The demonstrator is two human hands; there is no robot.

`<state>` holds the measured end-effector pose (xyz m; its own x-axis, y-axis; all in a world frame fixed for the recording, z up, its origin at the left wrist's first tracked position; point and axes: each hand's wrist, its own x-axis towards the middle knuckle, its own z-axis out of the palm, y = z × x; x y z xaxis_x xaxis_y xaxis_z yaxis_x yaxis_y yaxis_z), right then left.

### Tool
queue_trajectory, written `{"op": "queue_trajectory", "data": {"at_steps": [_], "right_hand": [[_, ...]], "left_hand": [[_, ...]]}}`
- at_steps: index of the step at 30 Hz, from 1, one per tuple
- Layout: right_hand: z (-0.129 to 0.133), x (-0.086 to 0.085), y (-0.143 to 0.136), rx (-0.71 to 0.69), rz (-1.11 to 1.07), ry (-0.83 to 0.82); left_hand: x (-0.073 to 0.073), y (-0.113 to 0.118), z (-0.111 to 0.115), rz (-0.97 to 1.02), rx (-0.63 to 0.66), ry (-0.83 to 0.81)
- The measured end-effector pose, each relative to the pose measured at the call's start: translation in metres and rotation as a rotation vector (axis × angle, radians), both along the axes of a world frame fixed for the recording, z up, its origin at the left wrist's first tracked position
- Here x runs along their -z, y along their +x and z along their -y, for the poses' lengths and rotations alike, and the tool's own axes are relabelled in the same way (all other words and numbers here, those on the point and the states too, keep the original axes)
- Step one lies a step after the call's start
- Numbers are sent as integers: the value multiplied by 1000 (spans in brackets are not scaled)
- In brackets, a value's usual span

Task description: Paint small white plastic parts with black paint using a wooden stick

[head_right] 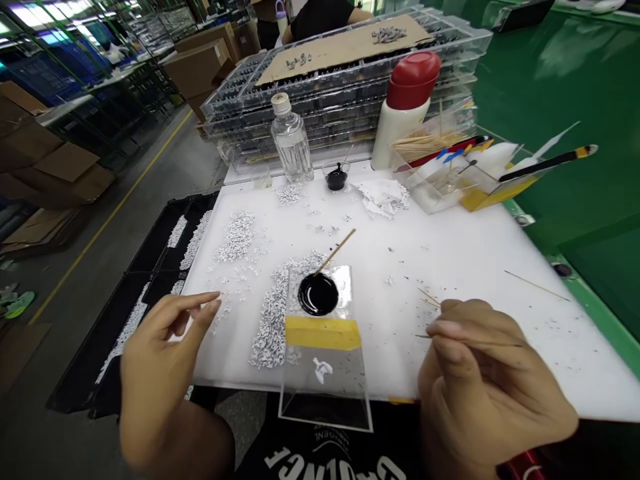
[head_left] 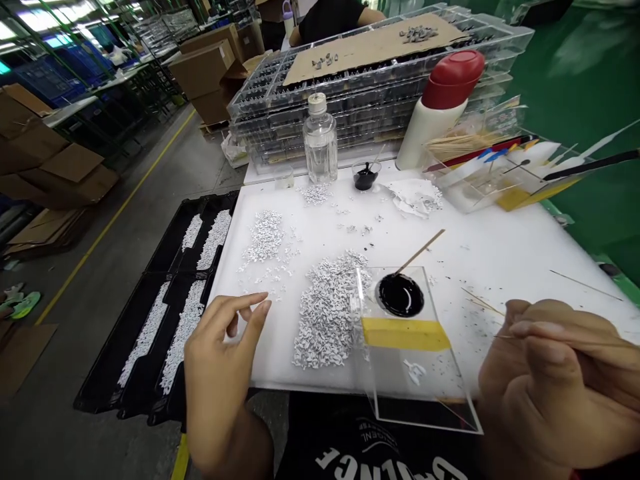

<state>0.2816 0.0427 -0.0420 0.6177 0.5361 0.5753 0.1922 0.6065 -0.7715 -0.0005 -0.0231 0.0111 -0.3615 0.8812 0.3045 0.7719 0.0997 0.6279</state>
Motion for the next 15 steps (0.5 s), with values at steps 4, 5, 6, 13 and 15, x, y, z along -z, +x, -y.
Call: {"op": "queue_trajectory", "data": {"at_steps": [4, 5, 6, 13, 15], "right_hand": [[3, 3, 2, -68, 20, 75], [5, 3, 2, -87, 27, 69], [6, 2, 2, -103, 34, 63], [10, 3, 3, -160, 80, 45], [10, 3, 5, -165, 95, 44]], "left_hand": [[-18, 34, 12, 62, 177, 191], [-23, 42, 14, 75, 296, 175], [-28, 50, 14, 92, 371, 193], [-46, 84, -5, -14, 481, 99], [-49, 86, -10, -72, 528, 87]]}}
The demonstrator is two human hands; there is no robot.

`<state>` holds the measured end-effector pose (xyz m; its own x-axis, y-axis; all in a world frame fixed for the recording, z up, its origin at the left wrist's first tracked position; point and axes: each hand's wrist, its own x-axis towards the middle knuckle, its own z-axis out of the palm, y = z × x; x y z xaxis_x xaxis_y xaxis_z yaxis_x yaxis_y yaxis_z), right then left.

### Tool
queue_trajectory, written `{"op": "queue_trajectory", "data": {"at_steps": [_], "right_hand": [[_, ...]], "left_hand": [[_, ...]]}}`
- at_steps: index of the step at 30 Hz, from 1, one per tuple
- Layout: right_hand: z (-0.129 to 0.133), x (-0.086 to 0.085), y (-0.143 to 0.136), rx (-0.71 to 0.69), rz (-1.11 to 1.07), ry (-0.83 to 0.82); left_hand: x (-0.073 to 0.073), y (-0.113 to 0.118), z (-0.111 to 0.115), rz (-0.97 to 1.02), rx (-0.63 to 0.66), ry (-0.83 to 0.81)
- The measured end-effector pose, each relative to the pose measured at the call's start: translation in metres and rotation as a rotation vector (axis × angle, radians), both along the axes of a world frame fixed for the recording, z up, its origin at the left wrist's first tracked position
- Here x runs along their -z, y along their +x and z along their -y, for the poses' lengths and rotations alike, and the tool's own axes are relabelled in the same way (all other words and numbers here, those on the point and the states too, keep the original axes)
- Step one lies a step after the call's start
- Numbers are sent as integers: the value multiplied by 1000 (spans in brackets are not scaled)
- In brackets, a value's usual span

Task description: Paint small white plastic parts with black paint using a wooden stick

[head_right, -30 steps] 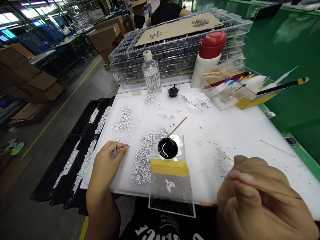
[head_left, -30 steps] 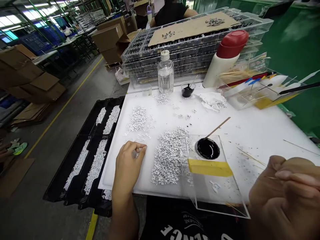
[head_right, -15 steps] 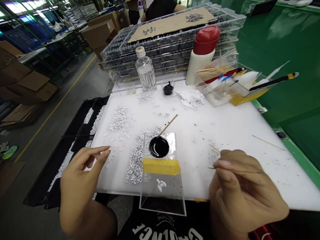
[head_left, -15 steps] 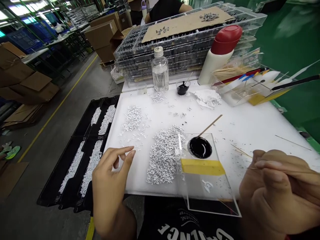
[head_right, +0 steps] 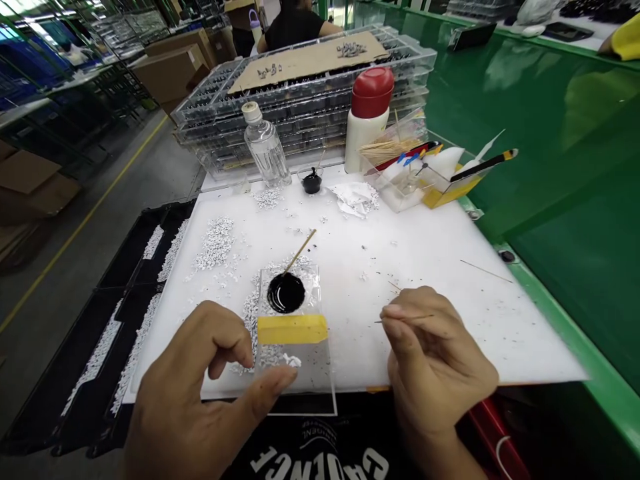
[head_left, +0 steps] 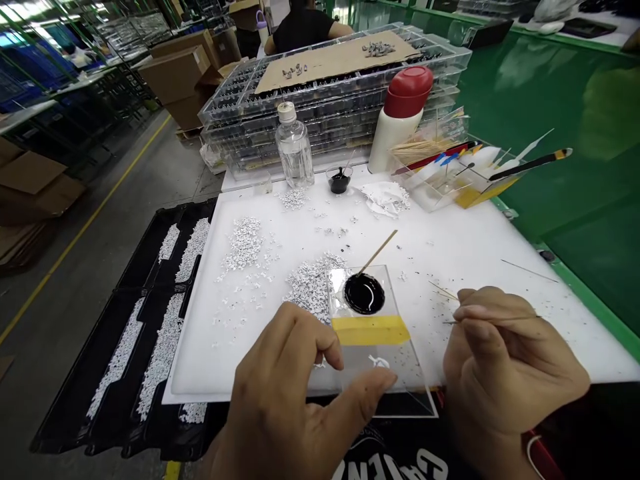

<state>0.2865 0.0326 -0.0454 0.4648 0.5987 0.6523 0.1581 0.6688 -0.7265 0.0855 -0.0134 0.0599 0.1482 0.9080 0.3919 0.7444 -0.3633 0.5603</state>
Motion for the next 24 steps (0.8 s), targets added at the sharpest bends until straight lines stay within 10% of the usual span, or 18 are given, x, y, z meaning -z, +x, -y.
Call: {"op": "queue_trajectory", "data": {"at_steps": [17, 24], "right_hand": [[2, 0, 4, -59, 81, -49], [3, -8, 2, -57, 19, 8]], "left_hand": [[-2, -19, 6, 169, 61, -126], [4, -13, 9, 534, -141, -95]]}}
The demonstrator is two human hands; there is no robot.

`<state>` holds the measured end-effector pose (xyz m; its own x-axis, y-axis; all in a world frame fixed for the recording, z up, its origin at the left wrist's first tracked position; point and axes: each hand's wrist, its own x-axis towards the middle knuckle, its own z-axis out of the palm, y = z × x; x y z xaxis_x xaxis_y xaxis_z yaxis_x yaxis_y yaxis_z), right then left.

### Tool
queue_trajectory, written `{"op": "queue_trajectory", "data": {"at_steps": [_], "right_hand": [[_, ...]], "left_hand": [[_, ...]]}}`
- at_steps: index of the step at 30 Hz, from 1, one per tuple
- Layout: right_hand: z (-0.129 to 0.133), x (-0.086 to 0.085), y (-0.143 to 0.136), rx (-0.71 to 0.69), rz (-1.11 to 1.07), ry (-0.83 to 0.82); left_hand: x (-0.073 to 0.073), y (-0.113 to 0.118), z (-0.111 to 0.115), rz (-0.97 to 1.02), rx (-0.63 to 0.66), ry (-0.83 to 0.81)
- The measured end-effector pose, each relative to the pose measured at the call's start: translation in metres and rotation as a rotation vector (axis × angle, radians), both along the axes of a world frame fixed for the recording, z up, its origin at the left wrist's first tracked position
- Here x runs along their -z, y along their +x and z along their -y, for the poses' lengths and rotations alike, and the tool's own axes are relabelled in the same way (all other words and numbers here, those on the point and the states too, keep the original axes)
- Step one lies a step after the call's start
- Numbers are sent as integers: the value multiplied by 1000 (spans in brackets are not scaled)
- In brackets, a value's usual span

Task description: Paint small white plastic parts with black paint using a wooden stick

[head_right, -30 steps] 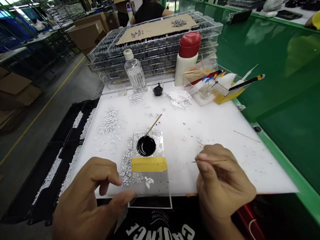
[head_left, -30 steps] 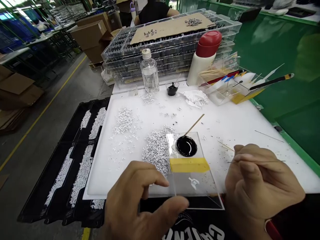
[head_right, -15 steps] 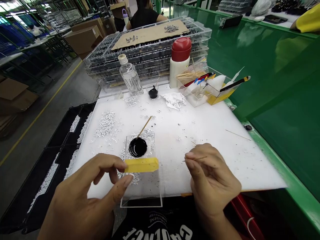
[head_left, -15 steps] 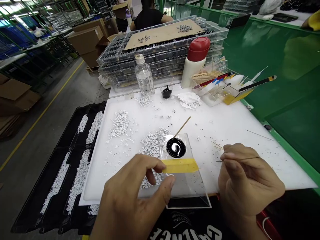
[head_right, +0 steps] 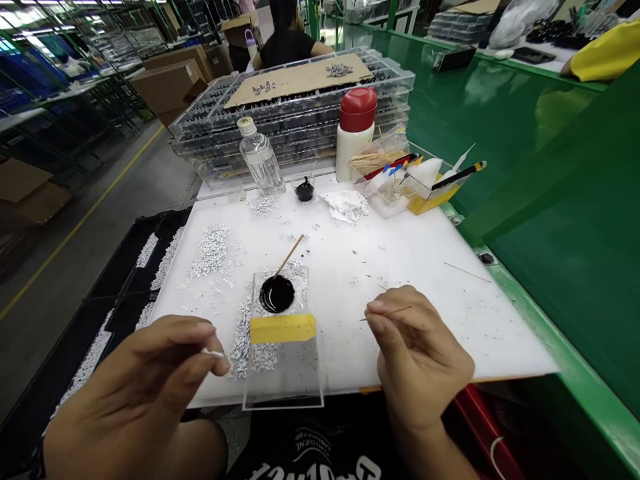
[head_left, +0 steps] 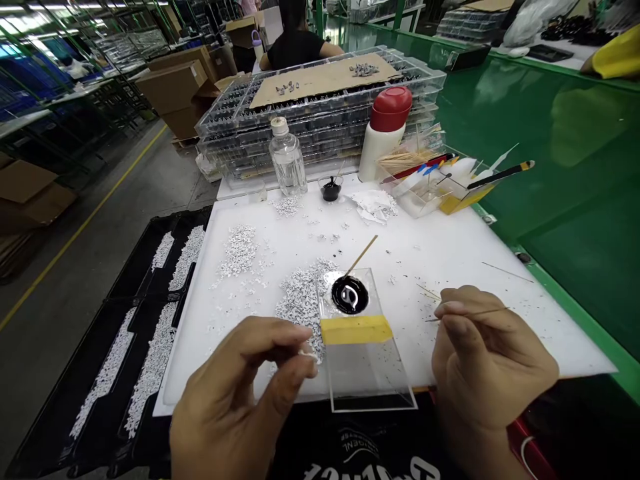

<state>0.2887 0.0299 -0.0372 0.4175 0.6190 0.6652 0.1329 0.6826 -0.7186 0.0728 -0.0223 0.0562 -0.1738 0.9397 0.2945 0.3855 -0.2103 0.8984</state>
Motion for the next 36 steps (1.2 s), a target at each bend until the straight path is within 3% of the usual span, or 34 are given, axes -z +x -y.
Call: {"op": "queue_trajectory", "data": {"at_steps": [5, 12, 15, 18, 24, 29, 36], "right_hand": [[2, -16, -11, -28, -32, 29], [7, -20, -17, -146, -45, -47], [7, -19, -19, -188, -49, -70], [7, -18, -20, -200, -46, -72], [7, -24, -19, -152, -4, -46], [6, -34, -18, -109, 47, -35], [6, -42, -22, -101, 94, -25]], "left_hand": [[7, 7, -5, 333, -63, 205], [6, 3, -7, 479, -184, 137], [6, 1, -7, 593, -186, 83], [9, 3, -7, 659, -151, 131], [22, -3, -7, 451, 6, 246], [25, 1, -10, 237, -51, 279], [24, 16, -11, 137, -155, 237]]}}
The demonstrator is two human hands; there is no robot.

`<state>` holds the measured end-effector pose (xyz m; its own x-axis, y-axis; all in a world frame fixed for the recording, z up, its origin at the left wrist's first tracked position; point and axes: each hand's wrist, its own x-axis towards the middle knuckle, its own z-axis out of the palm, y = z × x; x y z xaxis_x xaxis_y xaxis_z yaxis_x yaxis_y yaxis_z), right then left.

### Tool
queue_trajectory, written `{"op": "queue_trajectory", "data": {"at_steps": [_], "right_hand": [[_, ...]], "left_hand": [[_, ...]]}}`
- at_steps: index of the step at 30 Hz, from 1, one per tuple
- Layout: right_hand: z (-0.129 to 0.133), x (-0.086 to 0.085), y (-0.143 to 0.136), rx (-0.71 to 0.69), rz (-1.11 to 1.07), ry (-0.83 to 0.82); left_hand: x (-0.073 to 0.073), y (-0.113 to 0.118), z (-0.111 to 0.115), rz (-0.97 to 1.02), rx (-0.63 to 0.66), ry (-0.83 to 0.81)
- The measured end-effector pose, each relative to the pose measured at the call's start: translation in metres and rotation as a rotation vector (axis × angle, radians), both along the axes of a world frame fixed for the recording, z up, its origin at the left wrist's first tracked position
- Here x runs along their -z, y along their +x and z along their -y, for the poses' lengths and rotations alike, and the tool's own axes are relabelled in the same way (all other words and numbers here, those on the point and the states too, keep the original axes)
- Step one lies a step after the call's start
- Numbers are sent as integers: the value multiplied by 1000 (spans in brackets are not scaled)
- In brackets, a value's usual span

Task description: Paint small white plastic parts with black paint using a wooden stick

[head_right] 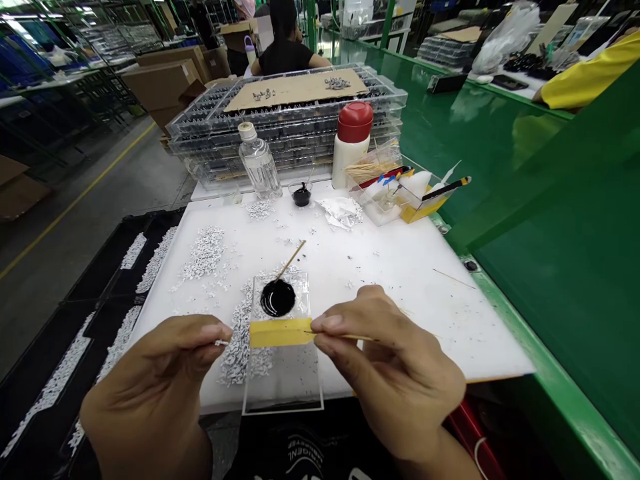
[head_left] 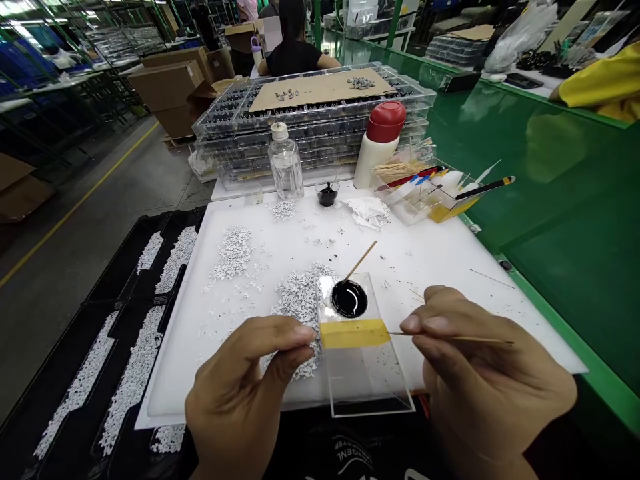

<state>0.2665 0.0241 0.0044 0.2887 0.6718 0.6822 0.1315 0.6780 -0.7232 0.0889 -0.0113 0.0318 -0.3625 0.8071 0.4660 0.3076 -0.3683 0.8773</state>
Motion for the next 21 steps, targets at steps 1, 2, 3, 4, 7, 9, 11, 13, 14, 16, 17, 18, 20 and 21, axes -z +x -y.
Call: {"op": "queue_trajectory", "data": {"at_steps": [1, 2, 3, 4, 7, 9, 11, 13, 14, 16, 17, 18, 20, 21], "right_hand": [[0, 0, -1, -1, 3, 4], [-1, 0, -3, -1, 6, 8], [-1, 0, -4, -2, 8, 13], [-2, 1, -5, -2, 11, 18], [-5, 1, -8, -7, 19, 29], [-6, 0, -10, -13, 22, 30], [-6, -3, -11, -27, 25, 20], [-5, -7, -11, -47, 33, -2], [-5, -10, -11, -57, 38, -15], [-4, -14, -11, -74, 50, -41], [-4, -16, -11, -82, 53, -50], [-5, -17, -11, -92, 56, -54], [-6, -18, -12, -112, 71, -55], [-7, -18, -12, -119, 82, -55]], "left_hand": [[1, 0, 0, -9, 3, 7], [2, -1, 1, -11, 16, 14], [3, -2, 1, -4, 33, 17], [4, -3, 2, 9, 56, 16], [4, -4, 3, 50, 146, -19], [4, -5, 2, 41, 208, -51], [3, -6, -1, -14, 250, -76], [3, -8, -5, -87, 266, -91], [3, -9, -7, -115, 265, -99], [3, -11, -11, -153, 266, -114], [2, -12, -12, -167, 275, -121], [2, -13, -13, -178, 288, -128], [1, -15, -15, -192, 319, -141], [1, -16, -16, -195, 337, -144]]}}
